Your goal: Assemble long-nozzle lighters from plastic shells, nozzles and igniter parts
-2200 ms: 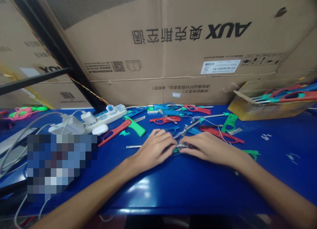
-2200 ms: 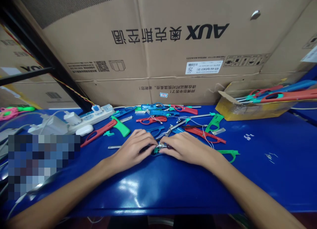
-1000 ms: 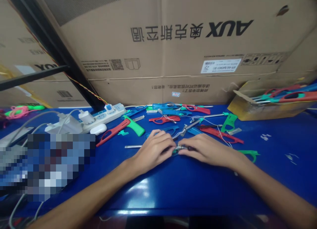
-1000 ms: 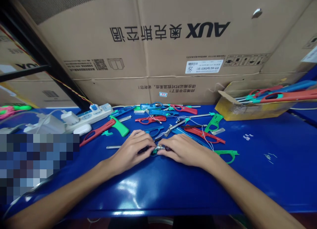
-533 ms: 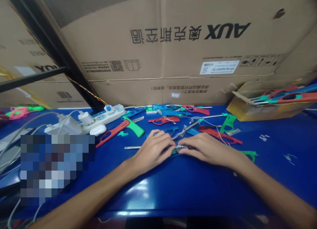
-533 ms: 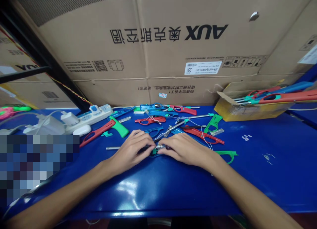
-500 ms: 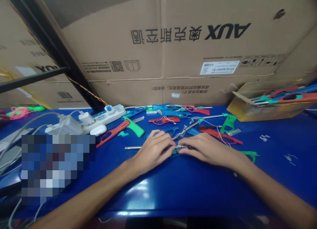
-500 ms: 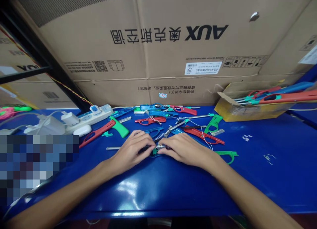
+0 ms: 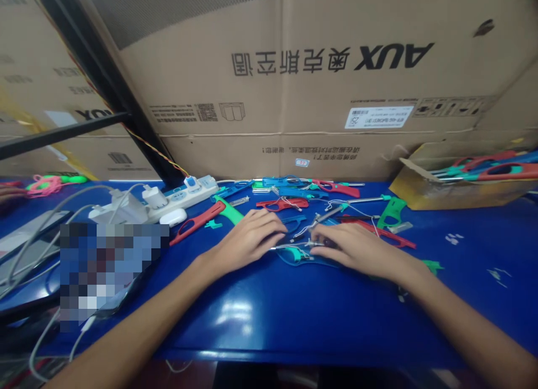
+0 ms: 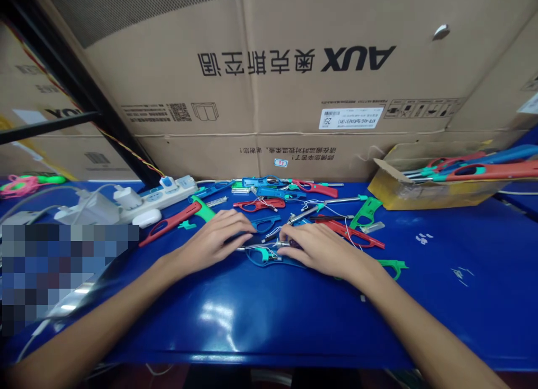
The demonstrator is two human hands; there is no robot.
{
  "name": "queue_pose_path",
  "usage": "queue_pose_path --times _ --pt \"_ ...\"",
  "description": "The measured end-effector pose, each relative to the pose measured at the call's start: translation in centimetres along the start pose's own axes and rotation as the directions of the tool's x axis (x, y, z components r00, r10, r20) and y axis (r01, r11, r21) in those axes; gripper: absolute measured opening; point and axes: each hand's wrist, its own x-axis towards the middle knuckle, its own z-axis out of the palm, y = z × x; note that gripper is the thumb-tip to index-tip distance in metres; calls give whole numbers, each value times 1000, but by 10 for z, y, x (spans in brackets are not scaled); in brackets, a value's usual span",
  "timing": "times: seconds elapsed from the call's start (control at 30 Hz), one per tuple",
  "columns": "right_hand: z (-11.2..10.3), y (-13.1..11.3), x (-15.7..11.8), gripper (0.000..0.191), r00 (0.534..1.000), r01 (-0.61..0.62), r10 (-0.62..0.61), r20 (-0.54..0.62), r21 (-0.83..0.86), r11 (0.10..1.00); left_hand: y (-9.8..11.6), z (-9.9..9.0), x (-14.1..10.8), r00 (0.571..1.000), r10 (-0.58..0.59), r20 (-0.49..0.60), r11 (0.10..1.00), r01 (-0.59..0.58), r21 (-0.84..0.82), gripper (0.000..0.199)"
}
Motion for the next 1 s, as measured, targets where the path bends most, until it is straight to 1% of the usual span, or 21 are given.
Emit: queue_pose_path --times 0.13,0.27,0.37,0.57,0.73,1.0 --pt "-1 1 2 27 999 39 -39 0 6 999 -2 -5 -3 999 27 39 999 -26 -24 20" --pt "-1 2 3 27 999 48 -48 -8 -11 999 2 -4 -3 994 45 103 998 -40 -53 19" --pt "-1 3 3 29 998 63 -63 -11 -24 998 2 -3 -3 990 63 128 997 -56 -59 19" --pt "-3 7 0 33 997 78 -77 29 -48 996 -3 -1 -5 987 60 148 994 -45 -99 25" --pt "-6 10 -3 35 996 62 -58 61 -55 997 -4 3 -4 985 27 169 987 1 -163 24" --pt "-6 14 -4 32 994 68 -65 87 -29 997 -6 6 -4 986 23 165 986 4 -166 24"
